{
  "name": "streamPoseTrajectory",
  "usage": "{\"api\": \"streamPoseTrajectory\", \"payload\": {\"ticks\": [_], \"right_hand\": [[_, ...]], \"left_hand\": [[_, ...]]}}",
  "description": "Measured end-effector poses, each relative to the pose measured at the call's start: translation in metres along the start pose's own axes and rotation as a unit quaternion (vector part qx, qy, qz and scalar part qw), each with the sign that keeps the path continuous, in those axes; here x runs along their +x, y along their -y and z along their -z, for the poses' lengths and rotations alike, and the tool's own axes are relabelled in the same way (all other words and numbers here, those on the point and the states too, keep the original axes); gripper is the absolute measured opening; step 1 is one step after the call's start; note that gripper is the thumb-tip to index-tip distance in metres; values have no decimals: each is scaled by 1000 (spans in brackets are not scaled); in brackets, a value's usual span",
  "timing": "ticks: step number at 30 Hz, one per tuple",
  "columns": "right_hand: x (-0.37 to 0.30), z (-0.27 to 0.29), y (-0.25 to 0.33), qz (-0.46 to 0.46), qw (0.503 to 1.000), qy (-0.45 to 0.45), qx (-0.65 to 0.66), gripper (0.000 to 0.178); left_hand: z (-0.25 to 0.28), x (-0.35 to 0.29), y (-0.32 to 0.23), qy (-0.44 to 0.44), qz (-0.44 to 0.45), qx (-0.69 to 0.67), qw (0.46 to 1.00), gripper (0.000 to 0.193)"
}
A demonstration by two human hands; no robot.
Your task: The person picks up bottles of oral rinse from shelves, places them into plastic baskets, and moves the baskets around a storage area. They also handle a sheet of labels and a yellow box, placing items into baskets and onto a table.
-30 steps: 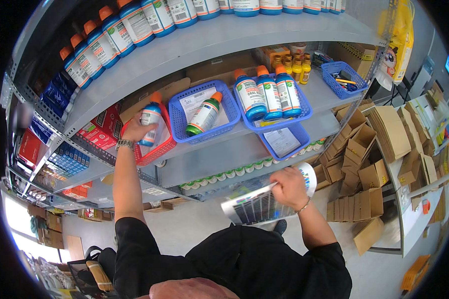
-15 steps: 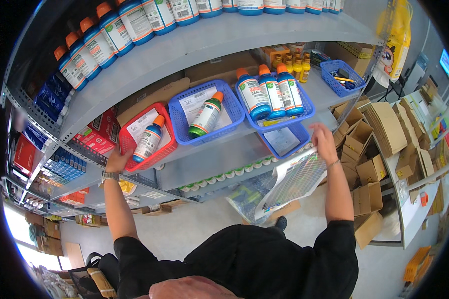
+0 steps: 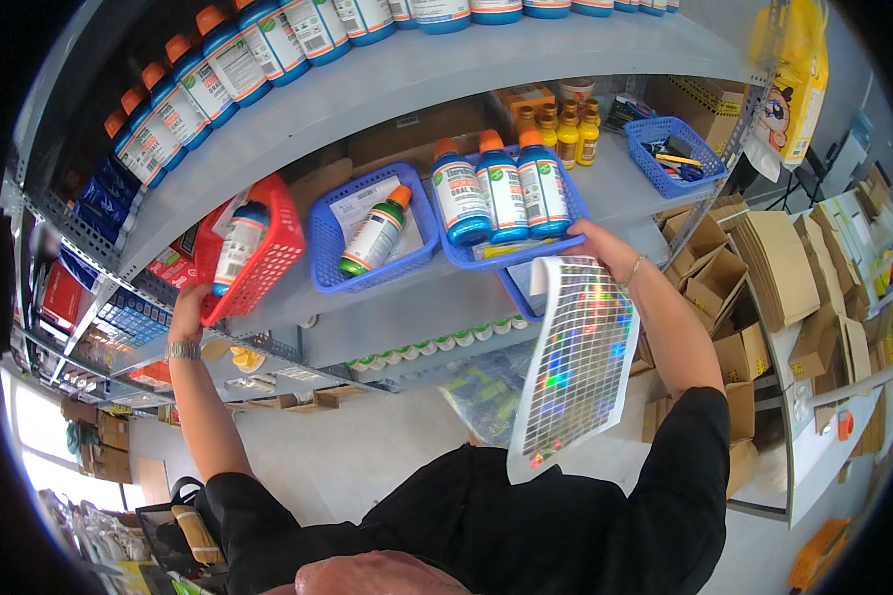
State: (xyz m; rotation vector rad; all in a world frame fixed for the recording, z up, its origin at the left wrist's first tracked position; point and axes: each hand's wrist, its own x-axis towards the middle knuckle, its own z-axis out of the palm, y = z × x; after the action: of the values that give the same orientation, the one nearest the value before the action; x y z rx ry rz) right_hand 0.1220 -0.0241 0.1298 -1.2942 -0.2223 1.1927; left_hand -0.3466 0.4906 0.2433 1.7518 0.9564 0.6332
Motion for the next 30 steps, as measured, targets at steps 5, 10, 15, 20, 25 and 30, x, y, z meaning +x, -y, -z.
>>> {"api": "streamPoseTrajectory", "payload": {"ticks": [5, 10, 15, 20, 25, 30], "right_hand": [[-6, -11, 10, -33, 997, 22, -66, 53], [-42, -8, -20, -30, 999, -9, 19, 48], [-83, 34, -66, -21, 992, -71, 99, 44], [-155, 11, -94, -24, 978, -77, 192, 40], [-212, -6, -168, 44, 946, -195, 257, 31], [-248, -32, -269, 118, 889, -294, 331, 25]], "left_hand": [[-95, 4, -33, 107, -17, 3, 994, 25], [-163, -1, -55, 92, 69, 95, 989, 31], [-187, 0, -63, 83, 118, 91, 985, 31], [-149, 51, -13, 32, 10, 141, 989, 40], [-180, 39, -41, 71, 92, -7, 993, 42], [-167, 59, 27, 187, 65, 57, 979, 55]]}}
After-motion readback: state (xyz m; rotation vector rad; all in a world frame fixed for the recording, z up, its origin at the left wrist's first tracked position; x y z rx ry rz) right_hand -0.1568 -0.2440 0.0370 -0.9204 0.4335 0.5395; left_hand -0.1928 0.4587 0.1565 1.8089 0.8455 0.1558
